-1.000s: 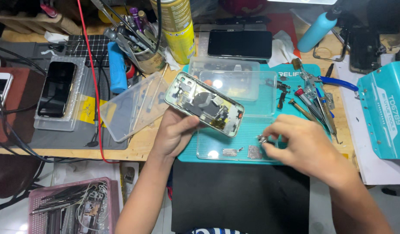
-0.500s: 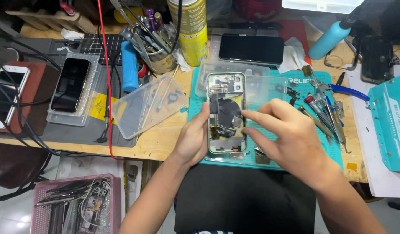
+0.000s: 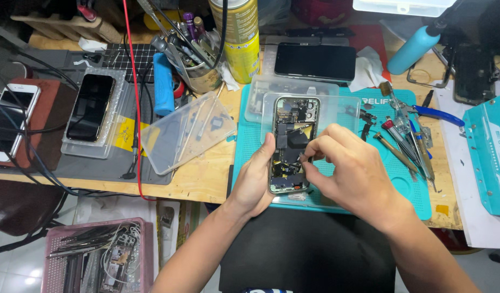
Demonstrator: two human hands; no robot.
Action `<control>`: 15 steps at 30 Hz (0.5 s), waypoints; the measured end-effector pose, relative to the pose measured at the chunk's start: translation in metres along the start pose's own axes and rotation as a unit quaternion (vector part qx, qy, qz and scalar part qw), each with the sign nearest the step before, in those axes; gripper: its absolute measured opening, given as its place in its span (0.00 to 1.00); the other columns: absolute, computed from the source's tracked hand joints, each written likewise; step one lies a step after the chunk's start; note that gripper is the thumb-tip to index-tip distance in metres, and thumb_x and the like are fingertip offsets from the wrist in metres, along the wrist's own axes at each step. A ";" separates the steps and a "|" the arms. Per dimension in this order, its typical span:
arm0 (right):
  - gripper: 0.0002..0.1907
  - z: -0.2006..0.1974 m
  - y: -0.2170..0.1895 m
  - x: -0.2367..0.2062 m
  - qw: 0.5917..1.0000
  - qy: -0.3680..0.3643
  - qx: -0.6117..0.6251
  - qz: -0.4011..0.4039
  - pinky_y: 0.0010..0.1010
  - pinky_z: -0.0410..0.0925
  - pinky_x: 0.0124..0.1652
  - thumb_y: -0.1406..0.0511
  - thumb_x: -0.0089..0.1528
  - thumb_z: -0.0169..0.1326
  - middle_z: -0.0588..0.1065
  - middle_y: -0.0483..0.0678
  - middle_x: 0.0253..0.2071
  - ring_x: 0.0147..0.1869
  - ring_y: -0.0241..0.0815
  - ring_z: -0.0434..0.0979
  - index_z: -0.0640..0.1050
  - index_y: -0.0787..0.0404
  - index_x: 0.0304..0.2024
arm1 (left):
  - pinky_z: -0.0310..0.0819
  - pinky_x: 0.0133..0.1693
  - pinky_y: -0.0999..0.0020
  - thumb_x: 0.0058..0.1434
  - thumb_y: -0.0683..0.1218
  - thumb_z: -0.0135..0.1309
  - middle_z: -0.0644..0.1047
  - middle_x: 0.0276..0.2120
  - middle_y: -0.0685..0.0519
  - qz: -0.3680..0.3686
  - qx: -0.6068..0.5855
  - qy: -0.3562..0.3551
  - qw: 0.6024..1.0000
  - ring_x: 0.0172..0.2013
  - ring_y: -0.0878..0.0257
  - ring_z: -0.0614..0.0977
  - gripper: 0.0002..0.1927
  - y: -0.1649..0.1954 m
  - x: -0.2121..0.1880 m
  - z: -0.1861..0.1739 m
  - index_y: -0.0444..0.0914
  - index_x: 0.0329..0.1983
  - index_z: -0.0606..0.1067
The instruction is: The person works on a disassembled smartphone at a repair bench, lifting the internal assembly out of the frame, detaching and handling small internal components and flex parts by hand, then placing the assembly back into the phone frame and pressing it into place on the mat.
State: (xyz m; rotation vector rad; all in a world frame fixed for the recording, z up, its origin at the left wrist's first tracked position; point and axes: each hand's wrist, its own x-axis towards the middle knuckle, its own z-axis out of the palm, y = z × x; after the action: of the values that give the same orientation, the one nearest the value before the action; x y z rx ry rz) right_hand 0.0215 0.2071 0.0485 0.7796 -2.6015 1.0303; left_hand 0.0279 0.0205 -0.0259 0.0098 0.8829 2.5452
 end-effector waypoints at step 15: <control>0.09 -0.008 0.017 -0.019 0.983 0.031 0.123 0.129 0.24 0.65 0.29 0.68 0.56 0.64 0.78 0.41 0.28 0.27 0.31 0.72 0.81 0.62 0.38 | 0.74 0.61 0.51 0.76 0.62 0.25 0.72 0.63 0.40 -0.008 -0.004 -0.011 1.000 0.61 0.50 0.76 0.35 0.006 0.004 0.008 0.33 0.71 0.62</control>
State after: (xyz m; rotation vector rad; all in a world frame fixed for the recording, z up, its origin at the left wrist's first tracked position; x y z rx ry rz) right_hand 0.0281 0.2304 0.0373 0.4558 -2.5994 1.4463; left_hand 0.0229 0.0231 -0.0162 0.0267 0.8612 2.5283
